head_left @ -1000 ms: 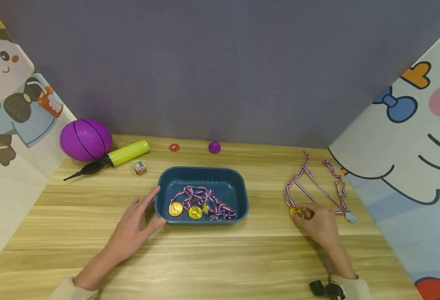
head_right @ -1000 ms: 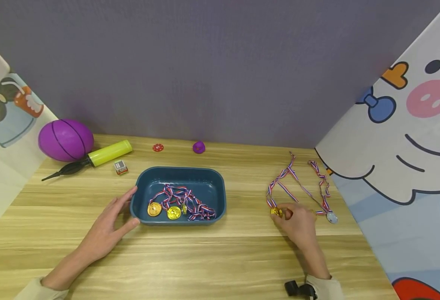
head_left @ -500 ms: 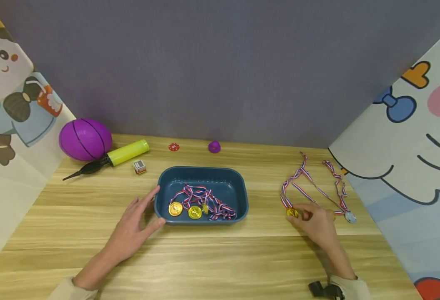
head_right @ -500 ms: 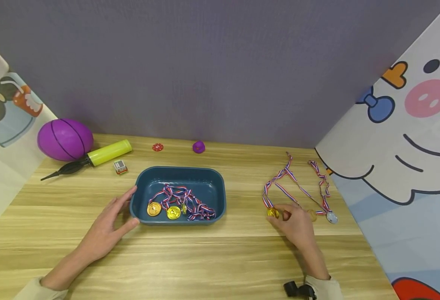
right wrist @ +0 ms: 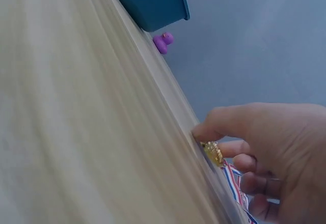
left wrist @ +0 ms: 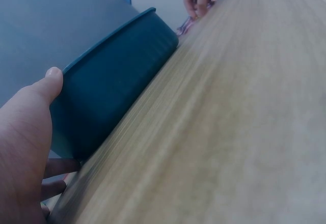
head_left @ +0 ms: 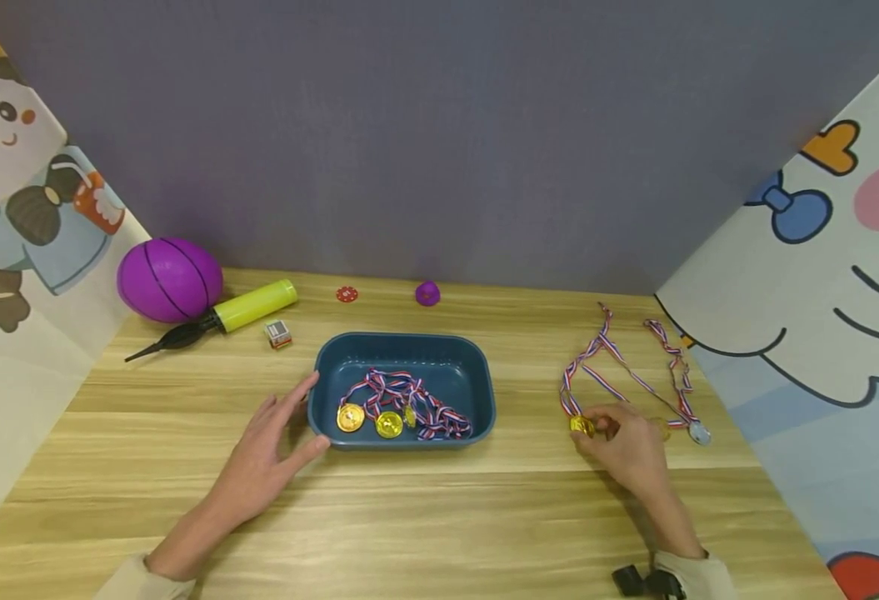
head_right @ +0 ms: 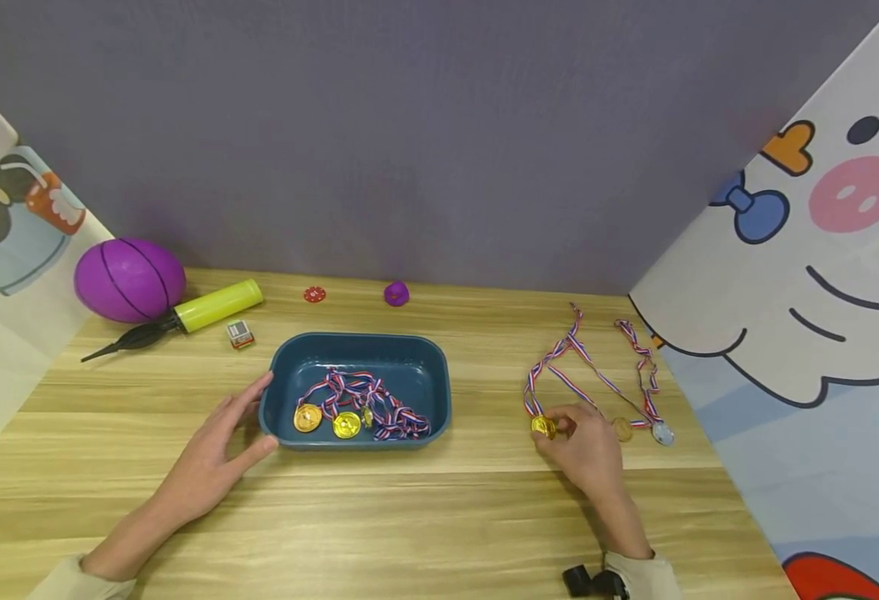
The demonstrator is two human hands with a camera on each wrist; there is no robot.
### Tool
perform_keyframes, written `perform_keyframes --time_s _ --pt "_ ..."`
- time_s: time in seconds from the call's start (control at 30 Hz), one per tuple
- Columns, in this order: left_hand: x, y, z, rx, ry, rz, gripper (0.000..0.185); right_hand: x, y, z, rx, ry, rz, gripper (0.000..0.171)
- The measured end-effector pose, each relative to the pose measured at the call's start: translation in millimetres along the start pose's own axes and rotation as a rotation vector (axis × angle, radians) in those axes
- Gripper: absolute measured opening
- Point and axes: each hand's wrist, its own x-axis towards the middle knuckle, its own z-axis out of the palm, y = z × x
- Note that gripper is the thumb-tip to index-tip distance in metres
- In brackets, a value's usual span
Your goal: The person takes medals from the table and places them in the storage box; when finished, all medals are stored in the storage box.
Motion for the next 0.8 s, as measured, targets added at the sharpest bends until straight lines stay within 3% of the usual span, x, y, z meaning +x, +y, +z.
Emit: perform_keyframes --time_s 0.07,0.3,0.53,0.8 --pt "0.1 0.0 0.0 0.001 0.000 0.000 0.086 0.3 -0.4 2.3 0.007 0.033 -0.005 0.027" --pt "0.3 0.3 0.4 -0.002 -0.001 -0.011 0.086 2.7 -2.6 2.4 0.179 0.143 0.005 0.024" --pt "1.1 -0.5 1.1 -0.005 0.001 -0.006 0.086 5.5 -9.6 -6.8 0.132 0.223 0.008 0.025" --pt "0.4 -1.0 1.5 -0.005 0.000 -0.012 0.086 14.4 -19.8 -13.3 0.128 0.318 -0.057 0.024"
